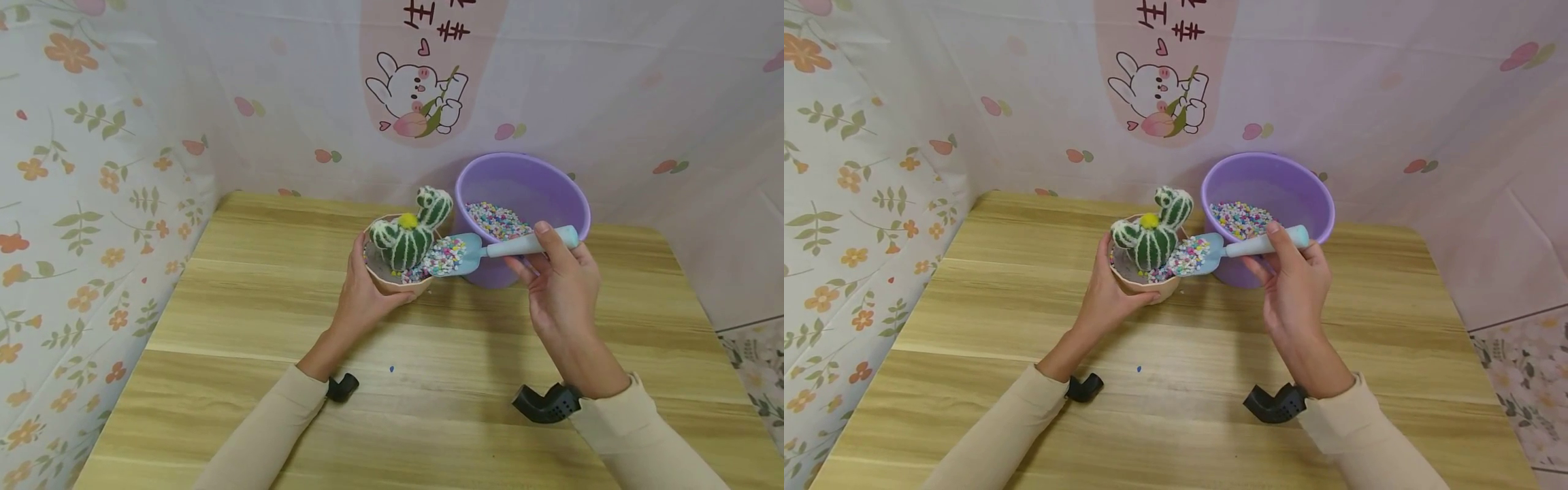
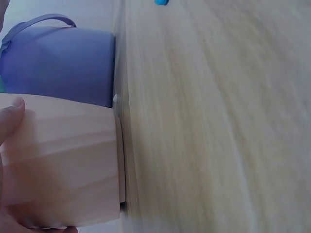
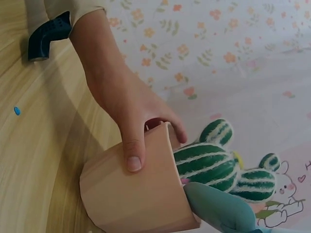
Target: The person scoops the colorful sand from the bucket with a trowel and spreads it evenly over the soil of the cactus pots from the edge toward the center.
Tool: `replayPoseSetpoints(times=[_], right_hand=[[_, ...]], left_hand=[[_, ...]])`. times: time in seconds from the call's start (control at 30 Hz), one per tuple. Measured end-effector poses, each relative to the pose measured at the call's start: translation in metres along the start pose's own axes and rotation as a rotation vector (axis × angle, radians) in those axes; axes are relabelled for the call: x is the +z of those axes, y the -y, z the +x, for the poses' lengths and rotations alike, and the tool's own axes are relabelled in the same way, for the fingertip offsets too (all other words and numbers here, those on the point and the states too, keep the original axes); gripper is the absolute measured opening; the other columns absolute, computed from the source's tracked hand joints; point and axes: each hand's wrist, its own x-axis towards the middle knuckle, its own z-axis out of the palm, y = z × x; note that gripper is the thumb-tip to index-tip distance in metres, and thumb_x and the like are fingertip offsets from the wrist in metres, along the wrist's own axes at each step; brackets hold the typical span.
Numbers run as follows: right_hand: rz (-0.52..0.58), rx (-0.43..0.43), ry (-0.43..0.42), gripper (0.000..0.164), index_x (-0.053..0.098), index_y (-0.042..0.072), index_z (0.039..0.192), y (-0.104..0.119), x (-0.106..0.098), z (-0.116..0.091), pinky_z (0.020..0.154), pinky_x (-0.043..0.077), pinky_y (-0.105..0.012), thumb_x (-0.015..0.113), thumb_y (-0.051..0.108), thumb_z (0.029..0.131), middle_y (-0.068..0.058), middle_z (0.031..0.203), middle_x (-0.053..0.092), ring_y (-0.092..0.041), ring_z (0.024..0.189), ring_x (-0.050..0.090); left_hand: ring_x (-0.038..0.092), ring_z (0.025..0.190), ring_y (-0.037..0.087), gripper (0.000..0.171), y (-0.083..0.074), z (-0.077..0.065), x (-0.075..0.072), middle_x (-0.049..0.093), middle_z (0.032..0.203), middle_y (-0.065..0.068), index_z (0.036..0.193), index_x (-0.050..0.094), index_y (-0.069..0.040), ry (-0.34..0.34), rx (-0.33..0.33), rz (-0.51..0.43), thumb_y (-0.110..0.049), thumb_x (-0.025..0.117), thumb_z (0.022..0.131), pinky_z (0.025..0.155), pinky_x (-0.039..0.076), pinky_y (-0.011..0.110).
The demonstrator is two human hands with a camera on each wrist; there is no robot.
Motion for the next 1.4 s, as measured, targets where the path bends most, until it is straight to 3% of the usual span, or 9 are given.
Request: replayPoseSetpoints(times=[0.1,0.3,0.5,0.93,1.4], right_hand=[[-0.001,0.001,-0.002,0.023,0.057,-0.006,0.1,0.0,0.0,0.0,0.058,0.057,-0.039,0.073,-0.001,0.084,-0.014,0.084,0.064,-0.027,0.069,0.071],[-0.003,-0.001,0.005,0.022,0.057,-0.006,0.099,0.001,-0.001,0.0,0.058,0.057,-0.039,0.072,-0.001,0.084,-0.014,0.084,0.064,-0.027,0.069,0.071],[-0.006,-0.001,0.022,0.02,0.057,-0.006,0.097,0.002,-0.001,0.0,0.06,0.057,-0.04,0.072,-0.001,0.085,-0.013,0.082,0.064,-0.027,0.069,0.071],[-0.015,0.003,0.017,0.017,0.057,-0.005,0.092,0.004,0.0,0.0,0.059,0.057,-0.04,0.072,-0.002,0.085,-0.014,0.082,0.067,-0.027,0.067,0.071],[-0.024,0.015,0.019,0.02,0.057,-0.005,0.094,0.004,0.002,-0.001,0.06,0.057,-0.04,0.073,-0.001,0.084,-0.013,0.082,0.067,-0.027,0.07,0.072]], left_hand=[[0.031,0.14,0.028,0.133,0.001,0.0,-0.002,0.021,0.157,0.007,0.156,0.003,-0.023,0.028,-0.003,-0.001,-0.04,0.093,0.059,0.109,0.034,0.051],[0.019,0.146,0.025,0.135,0.008,0.006,-0.014,0.01,0.162,0.005,0.156,-0.004,-0.022,0.148,-0.013,-0.067,-0.04,0.092,0.063,0.115,0.025,0.05],[0.017,0.147,0.028,0.134,0.013,0.014,-0.02,0.008,0.163,0.005,0.156,-0.005,-0.022,0.209,0.001,-0.117,-0.034,0.092,0.064,0.116,0.022,0.049],[0.025,0.143,0.024,0.13,0.006,0.008,-0.008,0.019,0.159,0.005,0.156,0.003,-0.027,0.106,-0.021,-0.118,-0.03,0.093,0.063,0.113,0.028,0.049],[0.025,0.144,0.029,0.132,0.002,0.002,0.003,0.017,0.16,0.011,0.157,0.0,-0.021,0.002,-0.02,0.006,-0.04,0.091,0.063,0.111,0.031,0.052]])
